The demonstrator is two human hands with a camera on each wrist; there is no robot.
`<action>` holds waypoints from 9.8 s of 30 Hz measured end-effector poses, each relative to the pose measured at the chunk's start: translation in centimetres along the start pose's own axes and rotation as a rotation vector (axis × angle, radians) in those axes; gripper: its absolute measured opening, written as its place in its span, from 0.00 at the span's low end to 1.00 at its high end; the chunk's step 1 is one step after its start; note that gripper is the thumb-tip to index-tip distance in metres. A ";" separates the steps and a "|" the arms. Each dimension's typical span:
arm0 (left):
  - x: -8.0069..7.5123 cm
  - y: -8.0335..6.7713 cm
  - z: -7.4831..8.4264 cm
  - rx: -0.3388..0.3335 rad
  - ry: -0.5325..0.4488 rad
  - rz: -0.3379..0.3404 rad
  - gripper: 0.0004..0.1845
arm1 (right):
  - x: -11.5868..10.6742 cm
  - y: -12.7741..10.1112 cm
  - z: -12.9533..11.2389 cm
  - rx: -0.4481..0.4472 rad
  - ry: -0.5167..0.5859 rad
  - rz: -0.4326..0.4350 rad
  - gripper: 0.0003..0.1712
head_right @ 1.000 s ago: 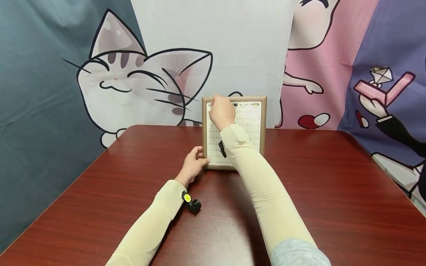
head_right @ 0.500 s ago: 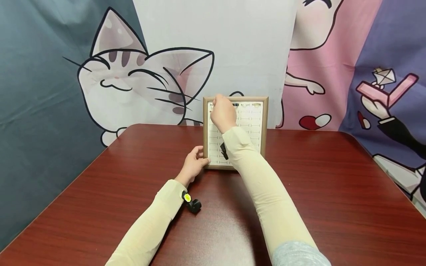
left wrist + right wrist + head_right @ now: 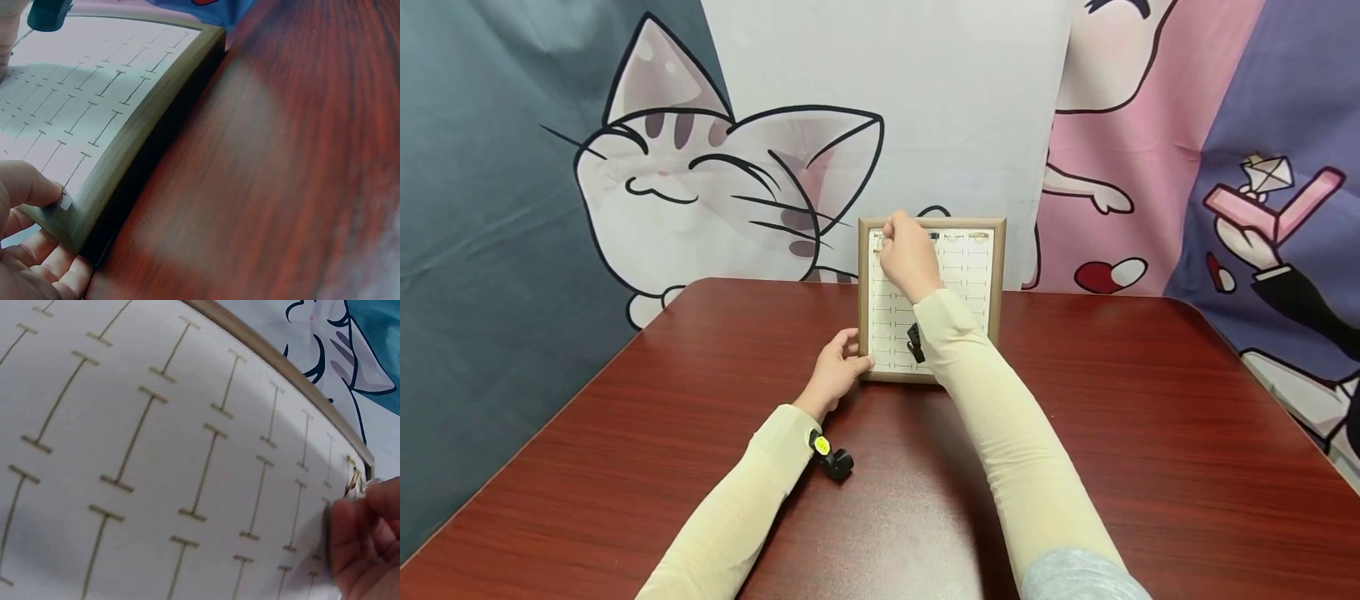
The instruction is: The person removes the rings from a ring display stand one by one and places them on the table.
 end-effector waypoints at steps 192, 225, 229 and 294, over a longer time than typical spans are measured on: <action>0.1 0.1 0.1 -0.023 0.000 -0.011 0.30 | -10.1 -14.4 16.1 0.227 -0.129 -0.640 0.04; 0.0 0.2 -0.1 -0.024 0.023 -0.004 0.30 | -7.8 -9.6 10.0 0.041 -0.184 -0.209 0.06; 0.0 0.2 -0.1 -0.024 0.026 -0.004 0.31 | -7.2 -9.1 9.3 0.037 -0.164 -0.182 0.06; 0.0 -0.1 -0.1 0.017 -0.016 -0.023 0.28 | -3.1 -3.1 4.4 -0.026 -0.028 -0.026 0.09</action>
Point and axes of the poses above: each hand's wrist, its own y-axis towards the middle knuckle, its own x-axis out of the palm, z = x × y, the point moved 2 cm from there along y, towards the middle knuckle, and after that the axes turned 4 degrees about x, right-handed, at the moved point
